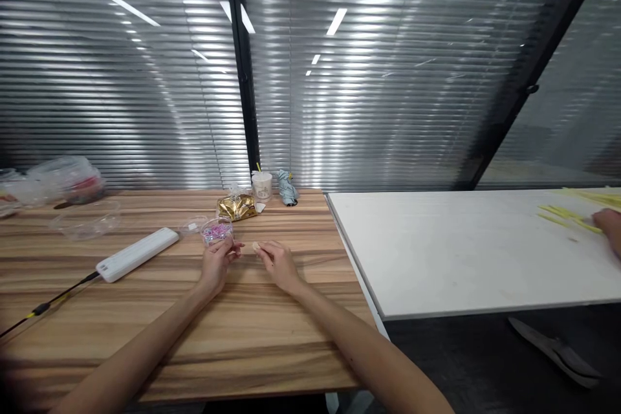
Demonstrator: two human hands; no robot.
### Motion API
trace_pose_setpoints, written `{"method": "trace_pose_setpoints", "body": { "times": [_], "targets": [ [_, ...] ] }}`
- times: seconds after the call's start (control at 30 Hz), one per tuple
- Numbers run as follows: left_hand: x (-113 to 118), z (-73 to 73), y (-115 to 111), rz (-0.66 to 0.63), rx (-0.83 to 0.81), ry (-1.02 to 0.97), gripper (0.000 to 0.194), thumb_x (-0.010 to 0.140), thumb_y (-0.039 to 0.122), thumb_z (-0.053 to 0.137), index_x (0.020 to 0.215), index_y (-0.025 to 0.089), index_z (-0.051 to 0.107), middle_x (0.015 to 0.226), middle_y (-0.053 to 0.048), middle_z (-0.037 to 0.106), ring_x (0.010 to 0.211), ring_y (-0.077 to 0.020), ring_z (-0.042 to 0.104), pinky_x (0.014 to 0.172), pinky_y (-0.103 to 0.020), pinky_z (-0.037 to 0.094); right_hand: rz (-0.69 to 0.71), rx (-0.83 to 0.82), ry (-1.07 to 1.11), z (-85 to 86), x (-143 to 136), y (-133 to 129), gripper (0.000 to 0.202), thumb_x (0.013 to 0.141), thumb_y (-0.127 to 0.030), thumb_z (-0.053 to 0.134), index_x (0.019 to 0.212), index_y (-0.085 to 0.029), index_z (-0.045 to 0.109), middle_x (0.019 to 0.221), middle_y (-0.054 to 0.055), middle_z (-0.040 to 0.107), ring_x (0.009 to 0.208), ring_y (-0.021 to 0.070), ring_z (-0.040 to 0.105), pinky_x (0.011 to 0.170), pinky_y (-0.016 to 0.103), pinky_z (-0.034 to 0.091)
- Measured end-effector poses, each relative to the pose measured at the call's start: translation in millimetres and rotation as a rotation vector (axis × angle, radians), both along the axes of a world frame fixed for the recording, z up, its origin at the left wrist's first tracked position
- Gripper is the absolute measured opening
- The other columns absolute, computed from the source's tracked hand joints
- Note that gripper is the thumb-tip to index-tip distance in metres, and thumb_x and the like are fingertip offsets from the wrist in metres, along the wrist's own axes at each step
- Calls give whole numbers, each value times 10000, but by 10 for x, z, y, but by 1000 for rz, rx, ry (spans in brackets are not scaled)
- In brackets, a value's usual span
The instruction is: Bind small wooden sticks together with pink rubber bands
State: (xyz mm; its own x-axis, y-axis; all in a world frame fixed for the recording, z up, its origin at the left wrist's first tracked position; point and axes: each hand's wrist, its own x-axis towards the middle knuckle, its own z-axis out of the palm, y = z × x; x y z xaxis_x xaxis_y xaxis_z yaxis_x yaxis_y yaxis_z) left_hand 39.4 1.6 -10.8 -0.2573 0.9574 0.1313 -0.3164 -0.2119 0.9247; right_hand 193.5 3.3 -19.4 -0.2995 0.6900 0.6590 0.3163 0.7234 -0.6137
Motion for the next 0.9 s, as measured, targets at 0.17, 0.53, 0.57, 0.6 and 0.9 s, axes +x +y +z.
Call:
{"method": "trace_pose_setpoints", "body": {
  "times": [0.17, 0.53, 0.57, 0.6, 0.9],
  "targets": [
    [-15, -79, 43, 20, -38, 93, 382, 583, 482, 657, 511, 108, 618, 551, -39, 598, 472, -90, 491, 463, -207, 399, -1, 9, 4, 19, -1, -9, 232, 865, -259, 437, 765, -184, 632, 683, 27, 598, 653, 142, 533, 612, 233, 394],
    [27, 7, -46, -82, -79, 402, 500, 573, 428, 697, 979, 138, 655, 1008, -104, 627, 586, -102, 530, 501, -215, 420, -87, 20, 47, -85, -12, 68, 217, 864, -186, 408, 921, -185, 617, 824, 55, 622, 767, 161, 551, 698, 264, 423],
    [29, 16, -51, -107, -75, 416, 506, 575, 428, 696, 992, 147, 650, 1052, -104, 610, 596, -102, 535, 505, -217, 425, -82, 28, 51, -95, -14, 77, 225, 861, -171, 406, 963, -184, 606, 868, 62, 620, 802, 164, 550, 721, 271, 425],
    [29, 23, -55, -129, -69, 431, 504, 577, 429, 695, 998, 154, 648, 1080, -101, 598, 604, -103, 538, 508, -218, 428, -70, 36, 51, -102, -16, 82, 239, 856, -155, 405, 996, -183, 596, 904, 68, 615, 832, 165, 547, 741, 276, 425],
    [-7, 65, -75, -232, -73, 476, 435, 614, 414, 678, 983, 184, 657, 1151, -89, 559, 783, -175, 574, 555, -228, 454, 9, 61, -6, -48, 7, 47, 277, 815, -80, 444, 980, -203, 629, 873, 48, 628, 813, 157, 554, 738, 282, 437]
  ]
}}
